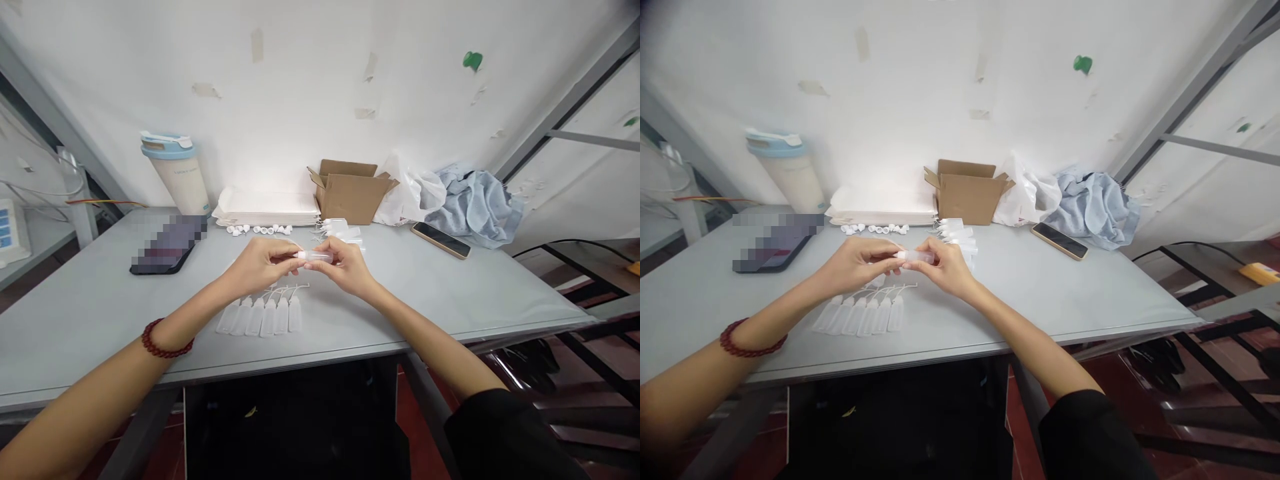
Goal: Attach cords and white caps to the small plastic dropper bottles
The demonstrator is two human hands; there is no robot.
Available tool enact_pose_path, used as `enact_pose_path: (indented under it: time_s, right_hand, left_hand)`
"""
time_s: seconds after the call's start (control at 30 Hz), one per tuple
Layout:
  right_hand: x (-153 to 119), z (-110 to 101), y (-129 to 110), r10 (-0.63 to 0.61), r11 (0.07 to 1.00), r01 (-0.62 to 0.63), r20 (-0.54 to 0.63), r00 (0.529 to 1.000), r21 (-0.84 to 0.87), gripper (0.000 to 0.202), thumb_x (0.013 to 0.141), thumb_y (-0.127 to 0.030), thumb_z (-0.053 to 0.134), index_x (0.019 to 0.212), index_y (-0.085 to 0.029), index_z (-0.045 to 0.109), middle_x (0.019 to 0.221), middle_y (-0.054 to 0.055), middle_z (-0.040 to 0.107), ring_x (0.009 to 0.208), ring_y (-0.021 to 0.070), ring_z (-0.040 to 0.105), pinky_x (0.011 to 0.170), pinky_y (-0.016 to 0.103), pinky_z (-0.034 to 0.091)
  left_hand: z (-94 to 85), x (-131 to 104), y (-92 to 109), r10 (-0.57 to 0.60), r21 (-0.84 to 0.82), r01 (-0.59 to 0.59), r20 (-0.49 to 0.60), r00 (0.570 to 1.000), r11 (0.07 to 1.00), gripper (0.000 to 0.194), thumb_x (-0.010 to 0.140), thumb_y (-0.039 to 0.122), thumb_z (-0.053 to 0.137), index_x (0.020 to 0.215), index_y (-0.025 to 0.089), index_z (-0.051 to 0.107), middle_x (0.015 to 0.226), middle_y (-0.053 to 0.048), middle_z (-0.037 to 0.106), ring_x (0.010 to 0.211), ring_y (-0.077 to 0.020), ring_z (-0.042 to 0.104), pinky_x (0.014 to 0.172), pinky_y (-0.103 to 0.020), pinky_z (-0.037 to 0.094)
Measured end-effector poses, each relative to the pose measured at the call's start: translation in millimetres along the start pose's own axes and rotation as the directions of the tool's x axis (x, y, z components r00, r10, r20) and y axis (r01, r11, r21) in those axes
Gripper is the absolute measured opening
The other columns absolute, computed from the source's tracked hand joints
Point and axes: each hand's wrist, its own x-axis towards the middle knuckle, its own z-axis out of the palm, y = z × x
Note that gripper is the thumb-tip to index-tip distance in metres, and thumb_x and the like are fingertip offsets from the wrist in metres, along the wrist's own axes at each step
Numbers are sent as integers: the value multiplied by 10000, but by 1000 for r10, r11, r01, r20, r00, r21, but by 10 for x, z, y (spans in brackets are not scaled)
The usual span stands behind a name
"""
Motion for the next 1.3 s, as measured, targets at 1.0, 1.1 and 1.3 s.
enact_pose_path:
  time_s: [1.0,1.1,1.3]
  right_hand:
    - [30,-64,-74,125,969,-162,192,973,186,427,833,-562,559,709,-161,637,569,-35,412,537,90,355,508,245,283]
    - [63,-77,-28,211,880,-315,302,929,354,438,766,-580,624,645,-162,579,508,-66,306,468,69,255,448,237,197]
    - [98,-97,28,263,802,-436,413,872,408,436,763,-555,653,616,-160,544,485,-90,224,453,59,196,443,237,128]
  left_hand:
    - [134,-45,-13,165,192,-148,-72,984,970,241,924,261,465,751,170,606,640,-2,638,568,-118,562,570,-228,414]
    - [165,-54,-84,269,311,-237,-65,961,920,221,931,238,452,756,175,570,645,-2,624,545,-120,532,563,-242,391]
    - [190,-51,-181,288,404,-251,-34,957,880,207,948,273,433,834,179,578,718,-30,647,589,-144,562,558,-253,377]
